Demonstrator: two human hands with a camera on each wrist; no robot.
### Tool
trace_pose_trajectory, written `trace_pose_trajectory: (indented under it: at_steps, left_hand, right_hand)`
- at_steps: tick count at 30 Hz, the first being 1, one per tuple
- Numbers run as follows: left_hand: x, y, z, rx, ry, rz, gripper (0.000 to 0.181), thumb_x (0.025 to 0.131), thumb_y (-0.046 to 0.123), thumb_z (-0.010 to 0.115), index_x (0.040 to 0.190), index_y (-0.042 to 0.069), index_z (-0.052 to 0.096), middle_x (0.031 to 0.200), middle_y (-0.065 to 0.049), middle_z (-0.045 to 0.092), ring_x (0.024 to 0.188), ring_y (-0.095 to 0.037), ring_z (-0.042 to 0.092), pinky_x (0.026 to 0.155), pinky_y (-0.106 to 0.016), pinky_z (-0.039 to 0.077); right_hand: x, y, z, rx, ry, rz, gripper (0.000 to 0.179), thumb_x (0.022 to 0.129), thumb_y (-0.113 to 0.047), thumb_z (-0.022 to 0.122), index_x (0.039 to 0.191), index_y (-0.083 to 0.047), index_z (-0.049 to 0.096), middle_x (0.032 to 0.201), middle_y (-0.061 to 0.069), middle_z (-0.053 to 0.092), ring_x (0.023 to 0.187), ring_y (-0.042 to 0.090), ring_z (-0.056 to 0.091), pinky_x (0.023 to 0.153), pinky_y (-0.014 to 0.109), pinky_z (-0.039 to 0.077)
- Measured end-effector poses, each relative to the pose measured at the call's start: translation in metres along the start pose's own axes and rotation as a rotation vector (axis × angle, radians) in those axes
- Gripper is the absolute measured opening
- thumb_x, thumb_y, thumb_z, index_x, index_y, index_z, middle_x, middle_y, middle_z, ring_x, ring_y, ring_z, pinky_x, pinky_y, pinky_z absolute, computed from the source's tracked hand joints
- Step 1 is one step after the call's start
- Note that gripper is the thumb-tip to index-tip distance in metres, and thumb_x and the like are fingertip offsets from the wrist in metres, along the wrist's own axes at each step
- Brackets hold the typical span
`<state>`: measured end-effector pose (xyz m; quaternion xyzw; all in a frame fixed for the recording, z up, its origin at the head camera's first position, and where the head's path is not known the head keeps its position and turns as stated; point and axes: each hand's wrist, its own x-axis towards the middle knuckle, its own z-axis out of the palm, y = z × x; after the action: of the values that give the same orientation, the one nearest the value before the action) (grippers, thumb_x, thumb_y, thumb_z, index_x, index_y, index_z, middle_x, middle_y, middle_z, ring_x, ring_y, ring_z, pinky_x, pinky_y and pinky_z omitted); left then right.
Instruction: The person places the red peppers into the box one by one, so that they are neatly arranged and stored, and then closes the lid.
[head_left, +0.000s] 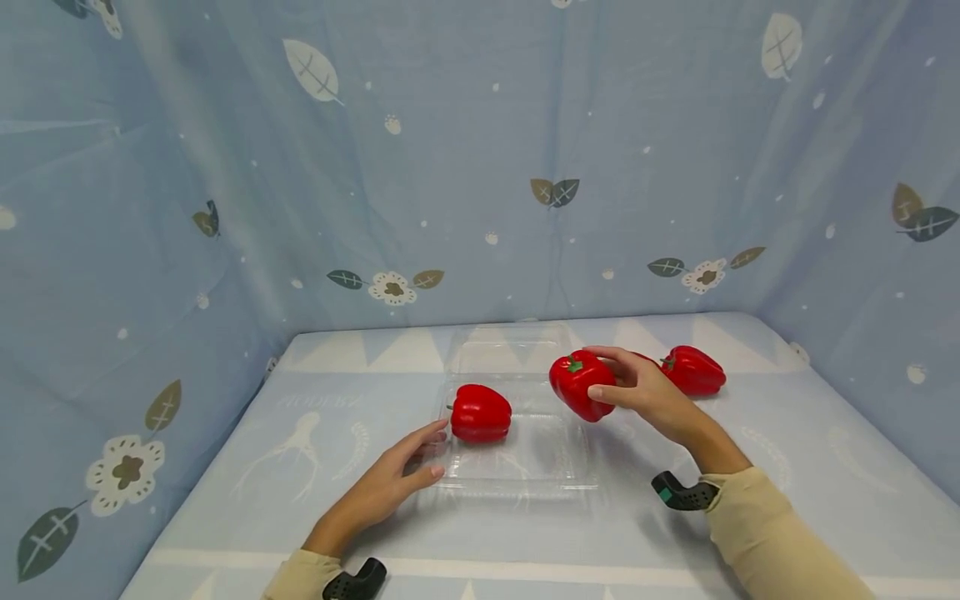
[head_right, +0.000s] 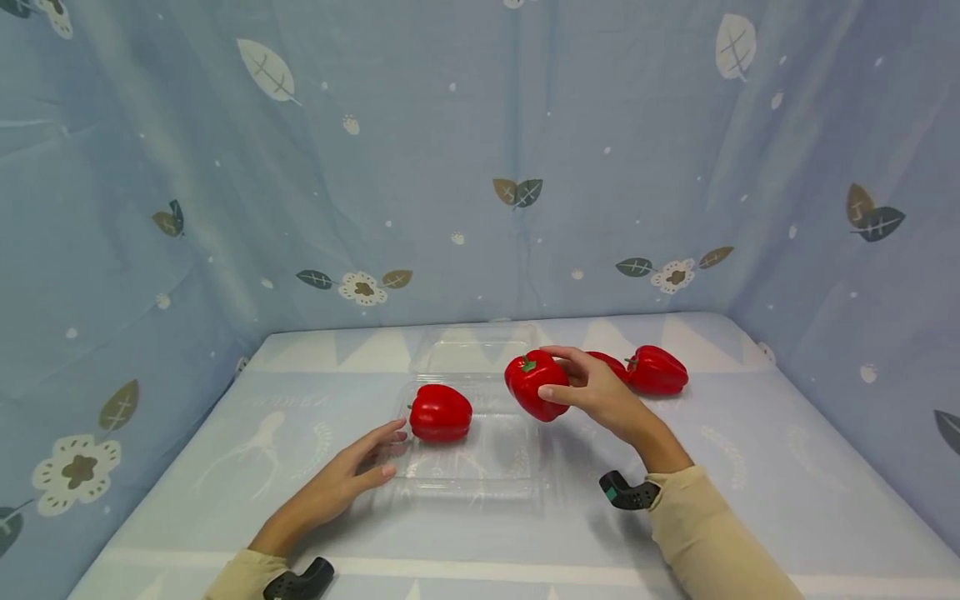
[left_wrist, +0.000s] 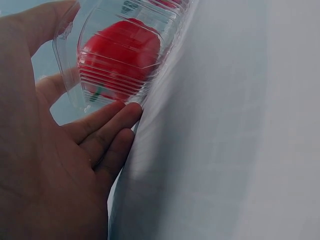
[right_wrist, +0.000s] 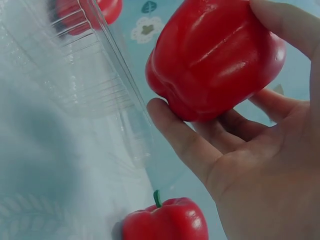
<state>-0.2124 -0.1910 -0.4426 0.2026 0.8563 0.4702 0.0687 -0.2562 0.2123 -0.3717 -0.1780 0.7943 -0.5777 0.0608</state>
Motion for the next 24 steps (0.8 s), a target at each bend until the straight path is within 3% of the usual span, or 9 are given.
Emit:
trace_pose_trajectory:
  at_steps: [8,13,24]
  left_hand:
    - [-0.003,-0.001,-0.001,0.008,0.006,-0.006,0.062,0.099,0.035,0.064,0.155,0.029,0.038,0.145,-0.002,0.053,0.13,-0.023,0.052,0.111,-0.053,0.035]
    - [-0.003,-0.004,0.0,0.009,-0.003,0.029,0.061,0.1,0.031,0.062,0.156,0.026,0.037,0.145,-0.006,0.053,0.13,-0.026,0.052,0.111,-0.056,0.035]
    - [-0.003,-0.001,-0.001,0.01,-0.011,0.043,0.061,0.1,0.032,0.062,0.156,0.028,0.037,0.146,-0.004,0.052,0.131,-0.025,0.051,0.111,-0.055,0.034]
  right_hand:
    - [0.009,-0.008,0.01,-0.055,-0.016,0.005,0.073,0.087,-0.032,0.078,0.149,-0.016,0.043,0.136,0.014,0.056,0.121,0.037,0.055,0.086,0.046,0.057]
    - [0.013,-0.009,0.015,-0.11,-0.019,-0.028,0.073,0.088,-0.033,0.077,0.15,-0.013,0.043,0.135,0.016,0.056,0.12,0.036,0.055,0.083,0.04,0.058]
    - [0.019,-0.011,0.019,-0.182,-0.04,-0.033,0.072,0.088,-0.035,0.077,0.149,-0.014,0.045,0.136,0.016,0.056,0.124,0.037,0.052,0.082,0.04,0.058]
